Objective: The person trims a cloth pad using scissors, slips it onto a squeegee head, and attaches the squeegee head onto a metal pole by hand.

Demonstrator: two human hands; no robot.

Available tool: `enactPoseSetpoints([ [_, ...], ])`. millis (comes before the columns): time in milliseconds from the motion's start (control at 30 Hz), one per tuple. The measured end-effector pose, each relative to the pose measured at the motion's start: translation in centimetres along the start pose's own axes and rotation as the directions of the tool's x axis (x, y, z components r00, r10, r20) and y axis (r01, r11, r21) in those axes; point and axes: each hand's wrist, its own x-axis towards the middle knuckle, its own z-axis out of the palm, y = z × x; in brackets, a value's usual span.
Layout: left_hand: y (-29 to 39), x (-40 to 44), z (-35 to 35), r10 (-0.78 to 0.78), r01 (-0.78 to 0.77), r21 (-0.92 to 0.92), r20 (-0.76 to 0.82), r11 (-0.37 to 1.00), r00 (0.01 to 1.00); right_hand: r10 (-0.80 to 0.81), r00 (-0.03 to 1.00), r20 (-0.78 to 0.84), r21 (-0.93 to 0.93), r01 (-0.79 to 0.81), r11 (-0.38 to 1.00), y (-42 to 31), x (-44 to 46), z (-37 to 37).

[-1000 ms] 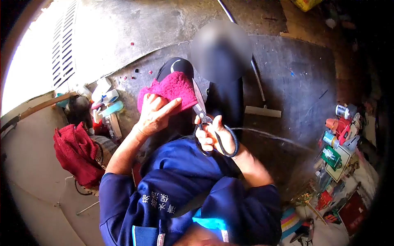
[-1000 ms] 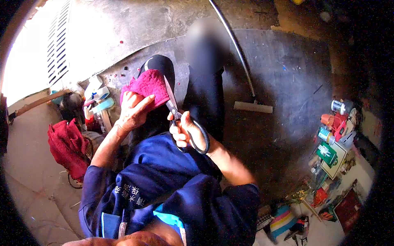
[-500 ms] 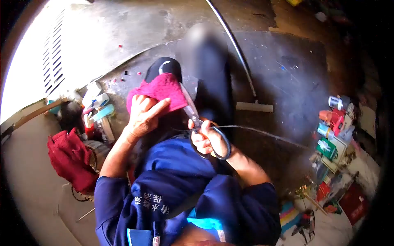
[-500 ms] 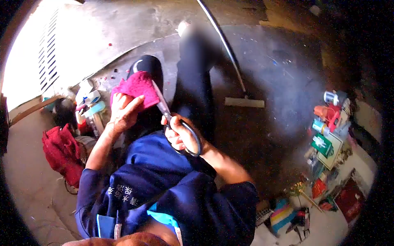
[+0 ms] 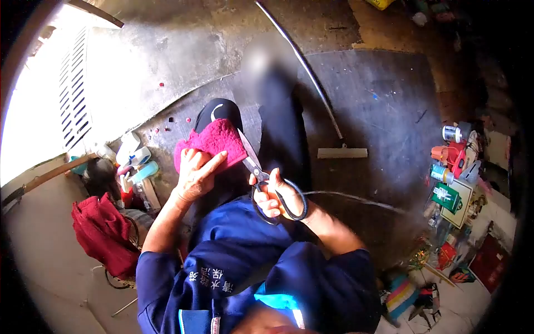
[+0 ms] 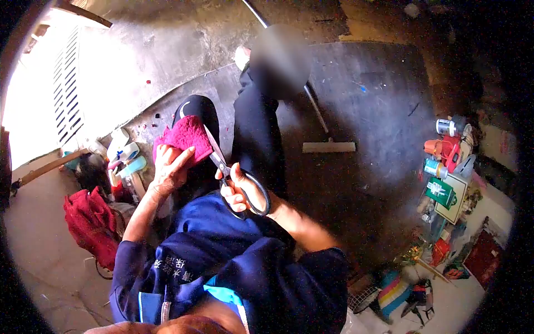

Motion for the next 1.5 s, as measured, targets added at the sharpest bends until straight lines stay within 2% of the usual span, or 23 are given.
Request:
enactPoseSetpoints([
  [100,0.0,-0.2,0.1,-0.010,0.009,-0.002,-0.012,1.000,1.000,-0.006,0.998,-0.055,0.017,0.007,1.000,0.0,0.3,0.1],
  [167,0.0,0.0,-0.1,-0.014,0.014,-0.019,0.001,1.000,1.000,-0.016,0.999,-0.027,0.027,0.017,0.999,0.3,0.7,-0.1],
  [233,0.0,0.4,-0.2,-0.009,0.009,-0.016,0.007,1.000,1.000,-0.038,0.995,-0.095,-0.038,0.034,0.999,-0.1,1.0,0.2],
  [300,0.2,0.6,-0.2,0.002,-0.002,-0.019,0.017,1.000,1.000,-0.077,0.996,-0.036,-0.108,0.073,0.991,-0.4,1.1,0.1],
  [467,0.0,0.8,0.4,-0.033,0.034,-0.026,0.026,0.999,0.999,-0.064,0.995,-0.074,-0.004,0.063,0.998,-0.9,1.1,-0.3],
  [567,-0.1,1.2,0.7,-0.035,0.036,-0.020,0.044,0.999,0.998,-0.101,0.989,-0.112,-0.099,0.090,0.991,-1.4,0.7,0.1],
  [833,-0.8,1.6,1.0,-0.042,0.046,-0.050,0.081,0.998,0.996,-0.076,0.985,-0.154,-0.113,0.059,0.992,-1.7,0.6,-0.1],
  [1000,-1.3,2.0,0.8,-0.039,0.041,-0.027,0.047,0.999,0.998,-0.049,0.997,-0.065,-0.070,0.044,0.997,-2.2,0.2,-0.4],
  [1067,-1.4,2.9,-0.1,-0.160,0.157,-0.080,-0.033,0.984,0.987,-0.025,1.000,-0.010,-0.191,0.023,0.981,-3.4,-1.5,0.1],
  [1100,-1.3,3.4,-0.9,-0.283,0.272,-0.139,-0.065,0.952,0.957,0.004,1.000,0.009,-0.291,-0.002,0.957,-3.8,-2.5,0.2],
  [1133,-1.0,4.0,-1.8,-0.426,0.403,-0.212,-0.076,0.890,0.902,-0.025,0.994,-0.105,-0.437,-0.024,0.899,-4.3,-3.5,1.1],
  [1167,-0.6,4.6,-2.8,-0.561,0.519,-0.288,-0.083,0.805,0.824,-0.069,0.990,-0.123,-0.484,0.001,0.875,-4.9,-3.9,2.1],
  [1200,-0.5,5.1,-3.6,-0.538,0.481,-0.290,-0.164,0.827,0.827,-0.222,0.966,-0.132,-0.557,0.113,0.823,-4.7,-4.0,2.8],
  [1267,-0.3,5.3,-3.9,-0.625,0.437,-0.575,-0.172,0.691,0.762,-0.508,0.854,-0.113,-0.643,0.327,0.693,-4.7,-2.7,4.6],
  [1300,1.0,6.3,-4.3,-0.669,0.397,-0.709,-0.141,0.583,0.730,-0.636,0.770,-0.057,-0.836,0.311,0.452,-5.0,-1.9,4.6],
  [1333,2.4,6.9,-4.4,-0.691,0.374,-0.766,-0.124,0.523,0.712,-0.723,0.688,0.058,-0.848,0.416,0.328,-5.3,-0.4,5.1],
  [1367,2.9,7.2,-4.8,-0.612,0.397,-0.626,-0.166,0.671,0.774,-0.790,0.590,0.167,-0.840,0.505,0.200,-5.4,1.2,5.8],
  [1400,3.7,7.5,-4.8,-0.592,0.383,-0.610,-0.180,0.694,0.786,-0.849,0.506,0.150,-0.847,0.509,0.154,-5.3,2.4,7.0],
  [1433,4.7,7.6,-4.7,-0.572,0.374,-0.595,-0.184,0.712,0.799,-0.880,0.466,0.093,-0.840,0.511,0.182,-5.2,3.5,8.5],
  [1467,5.6,7.5,-4.4,-0.573,0.381,-0.594,-0.170,0.709,0.802,-0.911,0.326,0.251,-0.914,0.391,-0.112,-5.7,4.7,8.8],
  [1500,6.5,7.4,-4.2,-0.574,0.388,-0.593,-0.156,0.706,0.804,-0.879,0.213,0.428,-0.898,0.212,-0.386,-6.2,5.6,9.0],
])
